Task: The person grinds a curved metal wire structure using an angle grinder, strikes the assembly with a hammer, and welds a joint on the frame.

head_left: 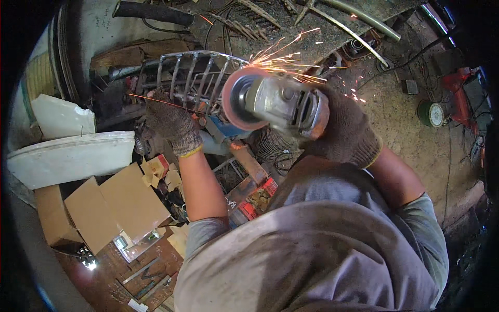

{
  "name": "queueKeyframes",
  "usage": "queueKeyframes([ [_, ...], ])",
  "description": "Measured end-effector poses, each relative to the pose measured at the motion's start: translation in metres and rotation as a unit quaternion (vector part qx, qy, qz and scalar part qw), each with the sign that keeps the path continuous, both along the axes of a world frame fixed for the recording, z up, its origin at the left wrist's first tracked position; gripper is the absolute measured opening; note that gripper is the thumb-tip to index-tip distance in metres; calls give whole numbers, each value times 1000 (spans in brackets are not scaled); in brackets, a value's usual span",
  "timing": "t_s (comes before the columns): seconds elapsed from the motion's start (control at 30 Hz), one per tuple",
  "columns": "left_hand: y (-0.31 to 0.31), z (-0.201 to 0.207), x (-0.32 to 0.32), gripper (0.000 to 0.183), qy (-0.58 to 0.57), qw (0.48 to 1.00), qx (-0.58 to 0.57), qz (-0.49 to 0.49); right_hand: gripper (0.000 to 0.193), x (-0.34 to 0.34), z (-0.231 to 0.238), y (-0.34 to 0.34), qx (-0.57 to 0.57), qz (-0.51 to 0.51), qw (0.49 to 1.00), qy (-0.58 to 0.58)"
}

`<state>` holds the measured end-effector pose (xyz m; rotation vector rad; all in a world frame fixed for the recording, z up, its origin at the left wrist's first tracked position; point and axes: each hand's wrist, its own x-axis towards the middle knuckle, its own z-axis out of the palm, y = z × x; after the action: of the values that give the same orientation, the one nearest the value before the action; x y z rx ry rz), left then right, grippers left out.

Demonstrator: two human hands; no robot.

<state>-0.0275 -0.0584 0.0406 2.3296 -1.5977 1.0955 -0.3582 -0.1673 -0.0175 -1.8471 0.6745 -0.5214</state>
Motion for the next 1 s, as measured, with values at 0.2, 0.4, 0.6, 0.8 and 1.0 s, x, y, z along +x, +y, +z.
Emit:
queueKeyframes([
  [0.2, 7, -13, 20, 33, 54, 997, -37, 29, 82, 5, 5, -6, -50, -6, 999, -19],
  [0.4, 3, -11, 16, 37, 101, 994, -21, -28, 84, 5, -1, -5, -16, -1, 1000, -7],
  [0.6, 3, -4, 10, 38, 126, 991, -29, 18, 89, 3, 6, -1, 18, 28, 999, 22],
  [0.8, 9, -8, 19, 45, 185, 979, -56, 61, 90, -7, 4, 5, -60, 5, 998, 22],
  [1.0, -2, -3, -1, 50, 324, 939, -115, 31, 84, -6, -7, 6, -9, -35, 999, -25],
])
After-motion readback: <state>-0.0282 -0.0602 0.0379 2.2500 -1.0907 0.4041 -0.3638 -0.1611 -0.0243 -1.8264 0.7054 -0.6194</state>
